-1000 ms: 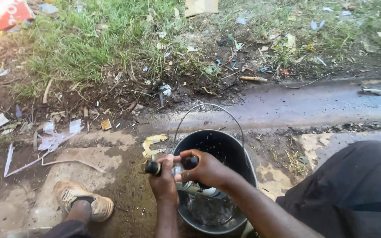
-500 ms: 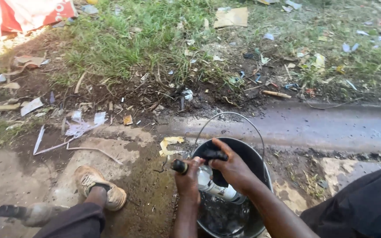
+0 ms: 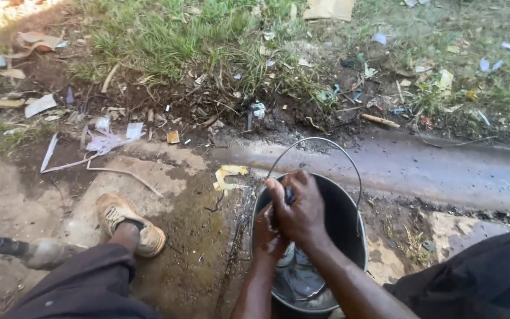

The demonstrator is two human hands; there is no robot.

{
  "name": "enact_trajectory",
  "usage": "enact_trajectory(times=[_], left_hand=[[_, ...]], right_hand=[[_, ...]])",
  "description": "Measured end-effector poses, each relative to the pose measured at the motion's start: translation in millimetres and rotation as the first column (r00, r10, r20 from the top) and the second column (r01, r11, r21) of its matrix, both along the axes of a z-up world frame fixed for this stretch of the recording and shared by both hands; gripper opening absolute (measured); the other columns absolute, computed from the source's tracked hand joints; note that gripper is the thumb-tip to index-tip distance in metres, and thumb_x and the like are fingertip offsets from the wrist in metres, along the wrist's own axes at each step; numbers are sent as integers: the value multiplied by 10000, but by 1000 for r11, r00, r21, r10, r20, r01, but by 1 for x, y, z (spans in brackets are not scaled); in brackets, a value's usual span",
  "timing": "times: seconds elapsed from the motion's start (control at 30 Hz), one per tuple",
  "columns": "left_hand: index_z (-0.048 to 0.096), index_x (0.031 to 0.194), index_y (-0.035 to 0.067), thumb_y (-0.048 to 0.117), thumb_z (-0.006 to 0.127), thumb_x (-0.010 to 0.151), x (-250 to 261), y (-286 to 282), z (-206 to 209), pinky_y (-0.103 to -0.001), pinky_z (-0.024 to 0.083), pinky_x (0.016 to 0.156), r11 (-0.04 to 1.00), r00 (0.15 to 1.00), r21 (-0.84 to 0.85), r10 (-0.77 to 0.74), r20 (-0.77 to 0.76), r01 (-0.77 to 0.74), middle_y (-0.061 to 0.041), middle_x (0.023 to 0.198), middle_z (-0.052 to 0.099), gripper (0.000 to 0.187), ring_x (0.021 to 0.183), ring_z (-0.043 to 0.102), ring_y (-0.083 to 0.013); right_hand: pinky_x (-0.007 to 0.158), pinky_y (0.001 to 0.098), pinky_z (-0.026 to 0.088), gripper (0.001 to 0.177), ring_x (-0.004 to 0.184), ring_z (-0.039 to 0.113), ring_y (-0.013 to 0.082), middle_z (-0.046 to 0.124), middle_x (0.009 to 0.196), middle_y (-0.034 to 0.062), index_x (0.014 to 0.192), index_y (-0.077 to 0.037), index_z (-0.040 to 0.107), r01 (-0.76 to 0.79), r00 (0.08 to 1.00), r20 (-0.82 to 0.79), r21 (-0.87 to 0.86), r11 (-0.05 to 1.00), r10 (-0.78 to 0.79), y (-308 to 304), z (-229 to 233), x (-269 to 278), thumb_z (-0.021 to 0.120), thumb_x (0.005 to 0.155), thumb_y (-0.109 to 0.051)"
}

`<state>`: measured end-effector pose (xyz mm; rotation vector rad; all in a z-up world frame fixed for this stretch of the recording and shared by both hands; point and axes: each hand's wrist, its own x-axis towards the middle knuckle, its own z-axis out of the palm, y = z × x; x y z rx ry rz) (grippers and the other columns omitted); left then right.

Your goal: A person is manually washing glass bottles by dipping them in a bucket of water and scrubbing them with a cloth.

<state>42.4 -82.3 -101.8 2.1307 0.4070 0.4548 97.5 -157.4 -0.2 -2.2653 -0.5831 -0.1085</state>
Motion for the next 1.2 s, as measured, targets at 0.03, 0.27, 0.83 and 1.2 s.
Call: enact_trajectory(times=[0.03,0.27,0.83,1.2], left_hand=[[777,1118,83,222,658,939,-3,1,-6,-396,612,752,965,992,-258,69,106,-40,-112,997,827,256,890,761,-257],[733,880,136,276,839,907,-3,-5,28,-361,546,741,418,835,-791,512,-200,-446,-54,831,764,178,756,675,-194],[576,898,163,485,719,969,-5,12,84,-562,636,924,5,645,-936,726,-238,-351,-74,1008,787,360,1040,776,-260],[813,808,98,401,772,895,-18,30,100,-453,608,777,456,789,-823,614,16,-338,-74,908,837,318,875,765,-231]], right_hand=[[836,417,536,379,982,685,245,710,1052,68,965,-119,757,-105,988,-86,249,963,130,-2,-8,-7,610,1022,-463],[901,371,531,293,1038,726,177,812,1140,17,1123,-187,701,289,841,-537,330,898,-73,-9,-54,-23,545,1040,-420],[1033,475,525,346,1239,622,265,600,1425,68,1342,-166,568,275,904,-283,-192,942,-321,-66,-81,-7,471,1057,-338],[818,315,611,271,1074,744,200,753,1168,21,1195,-202,764,-505,749,-650,-685,525,-126,-73,-229,62,648,1003,-354]])
